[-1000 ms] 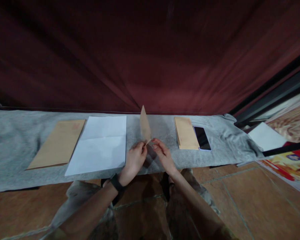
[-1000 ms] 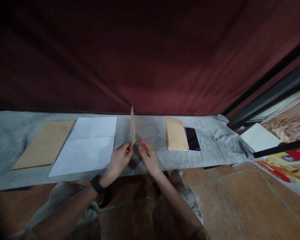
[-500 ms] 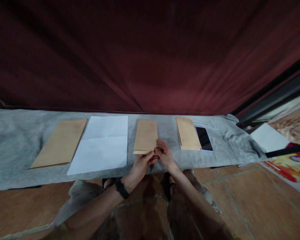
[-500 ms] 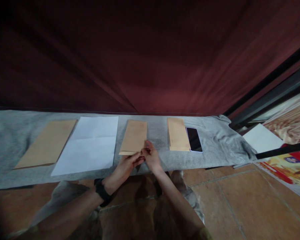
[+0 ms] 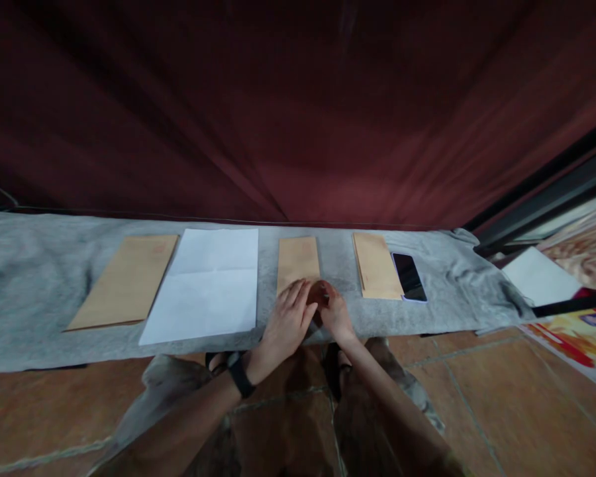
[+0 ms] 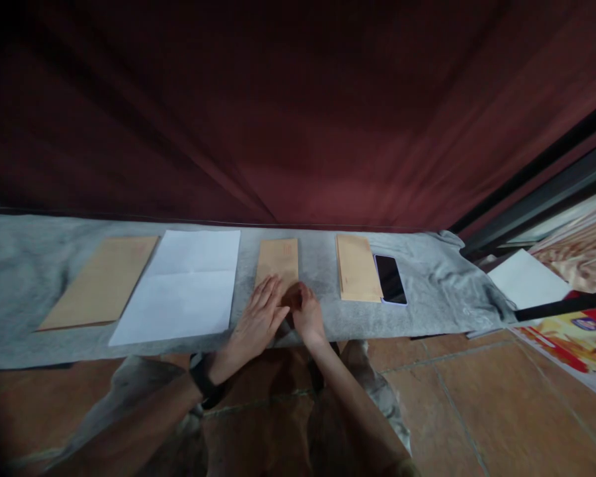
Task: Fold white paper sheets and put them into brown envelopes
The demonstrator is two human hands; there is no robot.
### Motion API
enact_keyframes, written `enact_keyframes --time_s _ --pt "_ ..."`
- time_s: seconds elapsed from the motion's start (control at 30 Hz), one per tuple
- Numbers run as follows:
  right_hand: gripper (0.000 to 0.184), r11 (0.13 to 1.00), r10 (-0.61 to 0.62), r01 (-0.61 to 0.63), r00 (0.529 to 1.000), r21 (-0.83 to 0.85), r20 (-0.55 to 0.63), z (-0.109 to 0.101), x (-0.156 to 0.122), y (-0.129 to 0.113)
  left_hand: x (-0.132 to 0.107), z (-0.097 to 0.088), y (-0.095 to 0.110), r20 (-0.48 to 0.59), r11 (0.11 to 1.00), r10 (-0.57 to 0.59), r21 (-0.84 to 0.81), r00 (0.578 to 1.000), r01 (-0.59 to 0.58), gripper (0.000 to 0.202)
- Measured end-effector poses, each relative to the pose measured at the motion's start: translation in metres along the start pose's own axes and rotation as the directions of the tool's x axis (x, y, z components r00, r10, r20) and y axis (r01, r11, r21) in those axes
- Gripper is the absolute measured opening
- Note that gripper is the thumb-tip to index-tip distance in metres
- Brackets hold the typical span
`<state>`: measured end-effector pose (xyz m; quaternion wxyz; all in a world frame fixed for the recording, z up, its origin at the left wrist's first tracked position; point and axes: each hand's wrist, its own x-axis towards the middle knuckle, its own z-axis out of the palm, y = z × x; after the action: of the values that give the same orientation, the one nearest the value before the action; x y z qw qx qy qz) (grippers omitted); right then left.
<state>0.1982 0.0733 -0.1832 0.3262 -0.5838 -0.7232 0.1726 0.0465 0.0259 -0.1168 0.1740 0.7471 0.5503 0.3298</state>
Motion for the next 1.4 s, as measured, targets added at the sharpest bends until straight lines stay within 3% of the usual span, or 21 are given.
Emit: enact_keyframes --time_s 0.1,0.23,0.63,0.77,0.93,1.13,1.4 --pt "0.052 0.995 0.070 -0.069 0.998 0.077 -0.002 -0.001 0.000 -0.004 0.003 0.010 -0.015 0.029 0.950 0.057 0.306 0.998 -0.063 0.063" --pt "0.043 0.993 0.095 -0.096 0.995 0.075 0.015 -0.005 0.002 -0.011 -0.003 0.027 -0.030 0.045 0.905 0.061 0.419 0.997 -0.074 0.068" --pt "0.038 0.993 0.096 -0.091 0.993 -0.072 0.063 -0.022 0.001 -0.021 -0.010 0.035 -0.038 0.032 0.884 0.071 0.461 0.997 -0.078 0.061" --pt "0.039 0.998 -0.018 0.023 0.997 -0.065 0.073 -0.027 0.003 -0.026 -0.011 0.036 -0.040 0.030 0.879 0.076 0.469 0.997 -0.081 0.062" --pt "0.048 0.973 -0.213 0.227 0.953 -0.043 0.217 -0.022 -0.002 -0.034 -0.011 0.037 -0.046 0.048 0.874 0.074 0.478 0.996 -0.088 0.059" --pt "0.051 0.941 -0.228 0.278 0.942 -0.193 0.246 -0.009 -0.016 -0.029 -0.013 0.034 -0.048 0.054 0.880 0.067 0.468 0.996 -0.084 0.059" --pt "0.050 0.887 -0.222 0.296 0.947 -0.354 0.233 -0.010 -0.018 -0.022 -0.010 0.034 -0.050 0.047 0.874 -0.030 0.486 0.998 0.003 0.060"
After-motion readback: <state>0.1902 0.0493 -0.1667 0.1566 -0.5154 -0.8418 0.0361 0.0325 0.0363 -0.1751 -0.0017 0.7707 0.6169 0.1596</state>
